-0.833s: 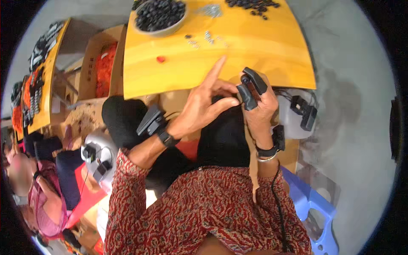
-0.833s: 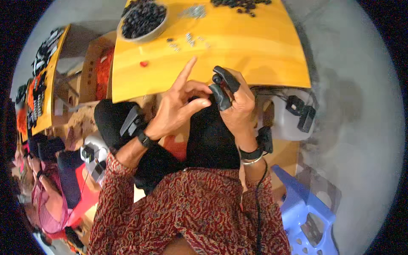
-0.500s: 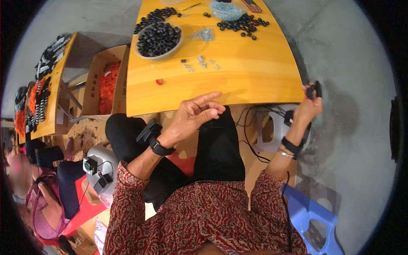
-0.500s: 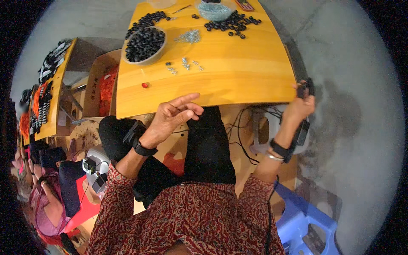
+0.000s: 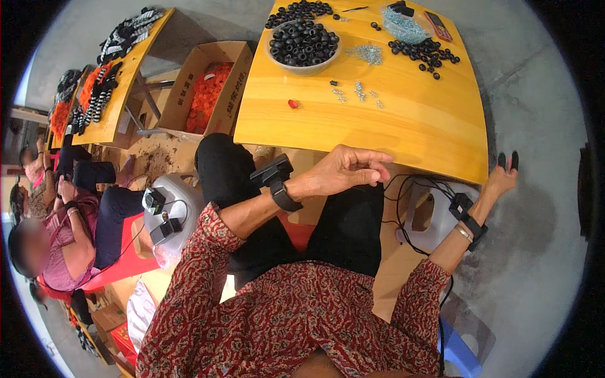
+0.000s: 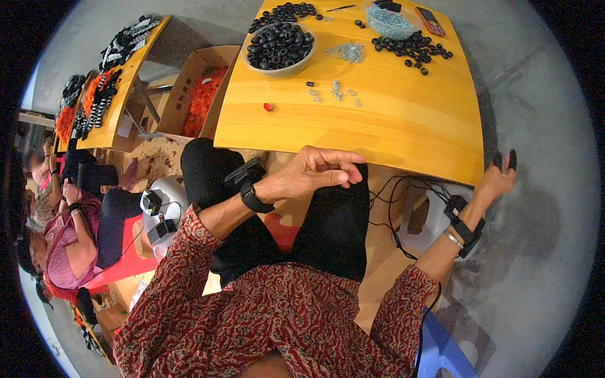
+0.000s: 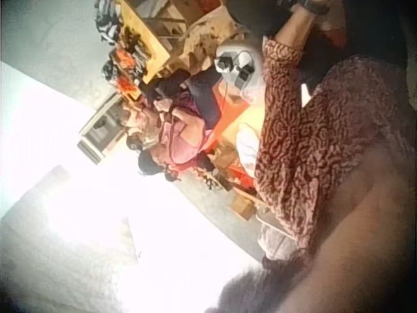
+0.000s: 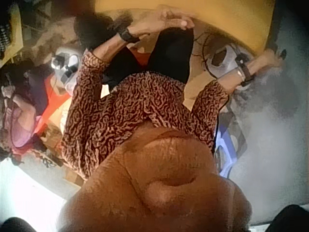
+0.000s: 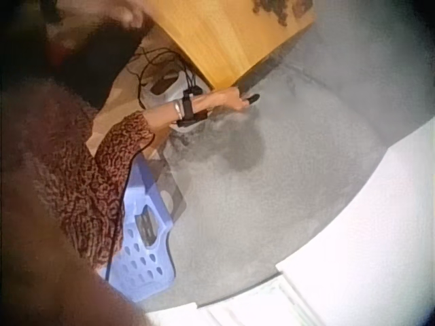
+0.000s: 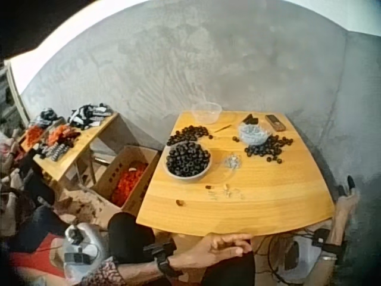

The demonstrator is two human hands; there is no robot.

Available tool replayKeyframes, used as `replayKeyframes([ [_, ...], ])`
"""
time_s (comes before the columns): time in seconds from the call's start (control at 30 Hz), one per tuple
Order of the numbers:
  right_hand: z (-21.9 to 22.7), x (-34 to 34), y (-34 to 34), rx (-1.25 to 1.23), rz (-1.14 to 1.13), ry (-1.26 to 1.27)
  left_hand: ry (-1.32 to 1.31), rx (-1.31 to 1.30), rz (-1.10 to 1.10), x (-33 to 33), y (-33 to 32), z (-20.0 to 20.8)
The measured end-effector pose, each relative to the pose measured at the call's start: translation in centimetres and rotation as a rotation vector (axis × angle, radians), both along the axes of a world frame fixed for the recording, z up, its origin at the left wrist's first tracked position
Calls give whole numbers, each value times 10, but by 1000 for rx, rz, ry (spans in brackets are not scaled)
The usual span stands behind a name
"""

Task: The person assembles small black plastic components with metallic fasteners by hand.

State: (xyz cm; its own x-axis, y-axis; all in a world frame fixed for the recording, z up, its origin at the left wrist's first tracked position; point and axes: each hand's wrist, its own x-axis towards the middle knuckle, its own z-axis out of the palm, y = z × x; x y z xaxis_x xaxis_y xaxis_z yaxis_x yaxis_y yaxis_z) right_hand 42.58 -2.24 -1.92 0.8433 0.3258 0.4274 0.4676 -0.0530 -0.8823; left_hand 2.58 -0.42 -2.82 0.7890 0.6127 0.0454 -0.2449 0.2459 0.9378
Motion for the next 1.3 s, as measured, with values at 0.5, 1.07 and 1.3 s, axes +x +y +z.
replayKeyframes([
  [0.5,-13,-92,154,-475,376,-499,-11,-23,58,-16,1,10],
  [1.07,-18,-100,137,-613,450,-403,56,-23,123,-20,11,8],
  [1.3,12,-198,46,86,1012,317,27,-129,319,-22,19,10],
])
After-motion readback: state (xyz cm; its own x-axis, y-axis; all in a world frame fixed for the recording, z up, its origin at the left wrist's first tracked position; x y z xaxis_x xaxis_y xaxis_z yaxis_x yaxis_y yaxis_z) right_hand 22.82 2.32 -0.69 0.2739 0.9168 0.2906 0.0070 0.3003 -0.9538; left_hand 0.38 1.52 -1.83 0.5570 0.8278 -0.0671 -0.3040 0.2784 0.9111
